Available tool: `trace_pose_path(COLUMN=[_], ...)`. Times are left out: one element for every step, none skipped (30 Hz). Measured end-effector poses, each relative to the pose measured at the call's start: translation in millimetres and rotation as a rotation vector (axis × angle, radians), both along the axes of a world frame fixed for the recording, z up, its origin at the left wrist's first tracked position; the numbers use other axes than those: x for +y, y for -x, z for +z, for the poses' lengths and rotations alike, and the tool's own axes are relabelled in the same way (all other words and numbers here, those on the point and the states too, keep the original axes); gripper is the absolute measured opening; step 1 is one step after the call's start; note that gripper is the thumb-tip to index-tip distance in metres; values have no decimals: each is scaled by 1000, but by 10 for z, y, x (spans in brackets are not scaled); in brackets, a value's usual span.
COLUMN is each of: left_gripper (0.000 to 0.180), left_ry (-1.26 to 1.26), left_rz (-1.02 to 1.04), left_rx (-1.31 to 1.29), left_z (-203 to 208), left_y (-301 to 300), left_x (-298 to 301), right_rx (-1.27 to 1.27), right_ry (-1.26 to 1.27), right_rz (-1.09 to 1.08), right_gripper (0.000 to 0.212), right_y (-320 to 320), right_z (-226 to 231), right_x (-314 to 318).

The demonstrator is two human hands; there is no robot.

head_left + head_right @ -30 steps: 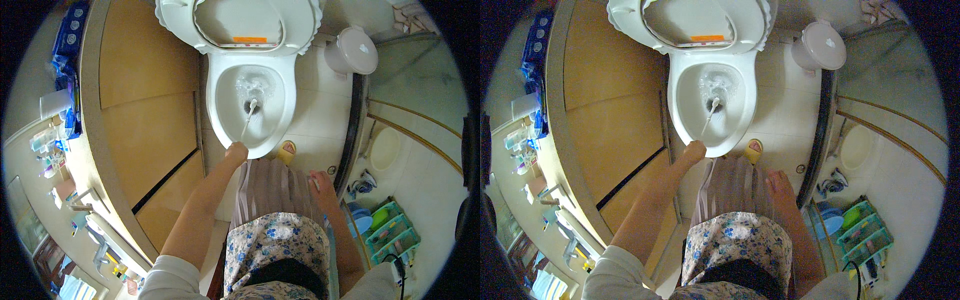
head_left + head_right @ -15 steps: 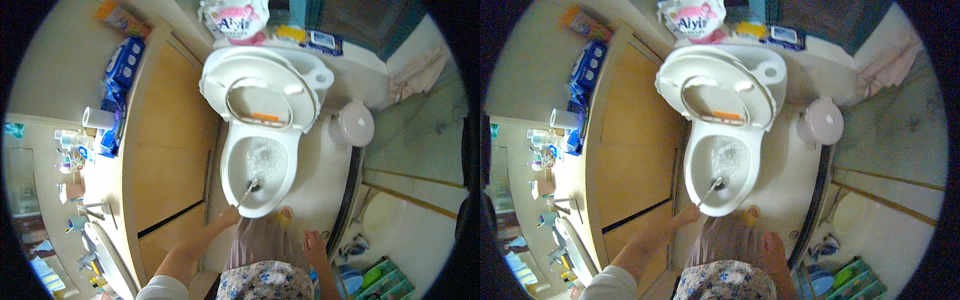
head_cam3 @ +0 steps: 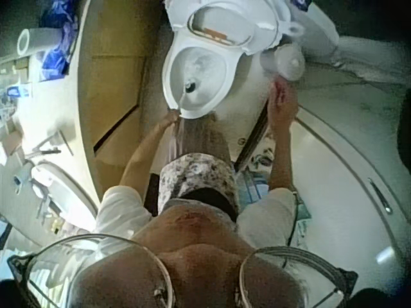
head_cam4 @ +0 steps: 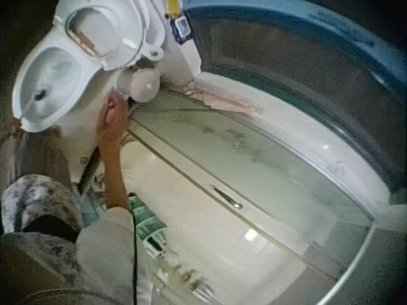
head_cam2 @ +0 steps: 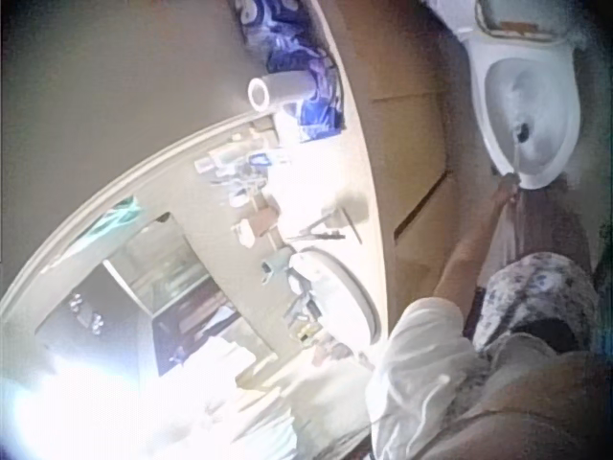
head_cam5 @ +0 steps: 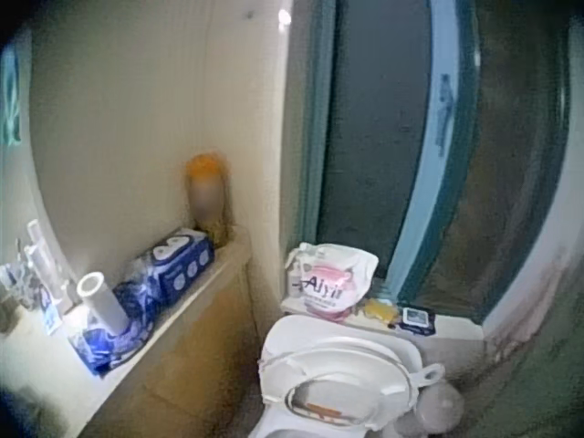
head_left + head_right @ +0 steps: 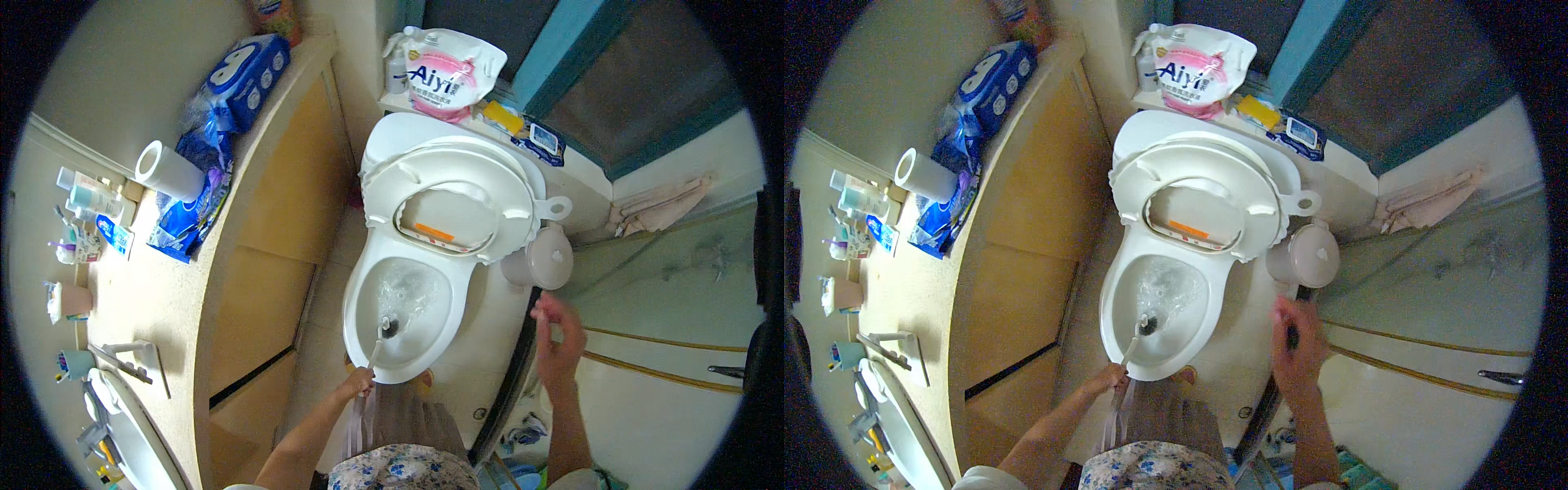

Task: The person scrubs the inside of a toilet bowl with a toilet brush, then rinses a pair of blue sneakers in a white basin using a handheld shower head. The person repeatedly pours water from the basin into the toilet and continues scrubbing the bowl.

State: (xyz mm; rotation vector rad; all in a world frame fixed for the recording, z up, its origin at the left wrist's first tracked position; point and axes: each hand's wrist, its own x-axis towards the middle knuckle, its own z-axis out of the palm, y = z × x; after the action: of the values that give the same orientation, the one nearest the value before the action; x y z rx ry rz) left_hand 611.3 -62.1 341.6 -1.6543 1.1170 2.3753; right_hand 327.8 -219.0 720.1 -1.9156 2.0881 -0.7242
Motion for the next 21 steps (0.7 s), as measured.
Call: trace_pose_path(left_gripper=[31, 29, 28, 27, 26, 24, 23, 22, 22, 21, 22, 23, 24, 24, 23, 23, 22, 20, 19, 18, 17], left_ry=[-9, -3, 7, 87, 160, 286, 412, 376, 334, 298, 430, 558, 685, 693, 704, 728, 683, 548, 309, 75, -20], left_rz=[-57, -64, -77, -135, -183, -266, -347, -417, -484, -563, -577, -585, -591, -670, -751, -829, -816, -719, -514, -312, -212], left_rx=[-58, -30, 14, 28, 28, -9, -47, -14, 1, 43, 42, 30, 14, 12, 18, 44, 45, 51, 19, -36, -84], left_z=[-51, -124, -202, -176, -163, 46, 156, 45, -195, -356, -410, -446, -489, -457, -383, -273, -173, -68, 59, 210, 303], left_y=[10, -63, -84, -51, -72, -75, -81, -143, -262, -273, -298, -369, -436, -478, -475, -408, -405, -337, -291, -231, -194], left_x=[14, 101, 181, 143, 137, 83, 31, 37, 152, 231, 247, 249, 238, 215, 163, 75, 7, -70, -114, -171, -216], right_rx=[-73, -166, -167, -155, -146, -132, -119, -59, -17, 51, 52, 42, 28, 90, 162, 252, 301, 370, 499, 626, 716], right_ry=[27, 44, 60, 92, 106, 119, 130, 127, 124, 120, 111, 102, 94, 102, 110, 118, 93, 67, 36, 4, -20], right_rz=[3, 13, 16, 7, 41, 67, 93, 135, 181, 212, 186, 165, 147, 189, 228, 263, 300, 331, 334, 335, 305], right_gripper=[18, 19, 20, 21, 21, 21, 22, 21, 20, 19, 18, 17, 16, 15, 14, 13, 15, 17, 20, 22, 26], right_y=[-113, -256, -407, -504, -642, -741, -818, -929, -1025, -1066, -1055, -1028, -989, -913, -800, -666, -507, -351, -247, -150, -113], right_z=[111, 145, 231, 364, 434, 480, 501, 547, 531, 550, 525, 470, 402, 310, 246, 241, 132, 108, 82, 53, 18], right_x=[-214, -441, -655, -810, -969, -1102, -1226, -1367, -1496, -1596, -1711, -1847, -1999, -2162, -2341, -2514, -2723, -2922, -3101, -3268, -3436])
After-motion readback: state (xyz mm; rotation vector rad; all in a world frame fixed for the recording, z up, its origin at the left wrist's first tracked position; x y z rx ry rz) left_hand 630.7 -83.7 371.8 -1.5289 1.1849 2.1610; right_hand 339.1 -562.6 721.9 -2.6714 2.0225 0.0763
